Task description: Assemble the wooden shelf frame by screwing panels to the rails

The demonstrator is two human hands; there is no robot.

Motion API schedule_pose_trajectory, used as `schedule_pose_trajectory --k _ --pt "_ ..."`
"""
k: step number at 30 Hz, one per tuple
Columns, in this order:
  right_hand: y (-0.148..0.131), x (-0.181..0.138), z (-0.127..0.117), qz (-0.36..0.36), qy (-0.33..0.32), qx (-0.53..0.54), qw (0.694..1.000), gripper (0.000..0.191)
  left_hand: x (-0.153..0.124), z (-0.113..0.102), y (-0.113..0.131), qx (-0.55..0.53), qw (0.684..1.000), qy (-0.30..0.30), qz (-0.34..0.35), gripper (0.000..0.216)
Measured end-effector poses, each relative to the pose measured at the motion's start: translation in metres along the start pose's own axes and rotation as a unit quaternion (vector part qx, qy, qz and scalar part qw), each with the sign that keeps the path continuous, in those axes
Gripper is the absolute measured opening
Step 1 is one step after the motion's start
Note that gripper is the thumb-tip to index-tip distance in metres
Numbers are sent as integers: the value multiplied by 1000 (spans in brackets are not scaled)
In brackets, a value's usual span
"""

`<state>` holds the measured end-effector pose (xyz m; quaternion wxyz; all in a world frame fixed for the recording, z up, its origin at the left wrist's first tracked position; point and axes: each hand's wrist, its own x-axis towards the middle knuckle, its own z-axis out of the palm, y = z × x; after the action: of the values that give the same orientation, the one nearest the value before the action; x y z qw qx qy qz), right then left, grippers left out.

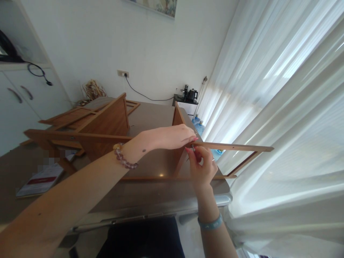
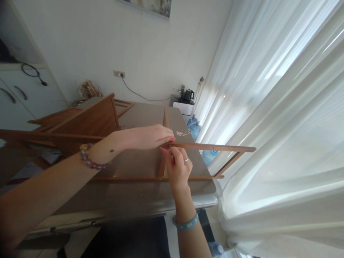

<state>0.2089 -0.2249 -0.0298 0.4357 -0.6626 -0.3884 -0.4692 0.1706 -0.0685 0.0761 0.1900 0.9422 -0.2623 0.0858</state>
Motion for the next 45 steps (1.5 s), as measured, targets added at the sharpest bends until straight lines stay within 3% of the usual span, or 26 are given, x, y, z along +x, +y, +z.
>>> schedule_pose_trajectory --k 7,12,15,19,23,27,31,34,36,38,41,45 --pt "4 2 -7 -41 -32 58 997 5 0 -2 4 -1 1000 -2 -11 38" --pt "16 1 -27 -110 -145 58 982 44 1 0 2 -2 1000 -3 -13 37" --pt "24 6 -36 -167 -203 31 964 57 1 0 0 -1 1000 -3 -10 36" --pt "25 18 -41 -227 -188 -17 955 59 1 0 0 7 1000 -5 -9 36" --pt "17 27 -40 -250 -152 -29 956 44 -1 0 -2 2 1000 -4 -18 39" --pt "10 32 -34 -224 -170 -30 959 24 -2 -1 -4 -8 1000 -10 -12 37" --pt "7 32 -25 -127 -159 26 979 11 -1 -2 -4 -17 1000 -11 3 32" --pt "2 32 -23 9 -170 104 980 30 -2 -3 -2 -24 1000 -19 -2 33" --pt "-2 35 -24 97 -200 159 962 46 -2 -4 1 -25 1000 -18 4 33" --pt "-3 38 -27 135 -231 189 945 47 -2 -5 3 -24 999 -21 8 31" --pt "1 41 -31 116 -228 142 956 39 -1 -6 4 -8 999 -33 -7 30" --pt "14 40 -35 -28 -144 -55 988 39 -1 -4 1 2 999 -29 -14 33"
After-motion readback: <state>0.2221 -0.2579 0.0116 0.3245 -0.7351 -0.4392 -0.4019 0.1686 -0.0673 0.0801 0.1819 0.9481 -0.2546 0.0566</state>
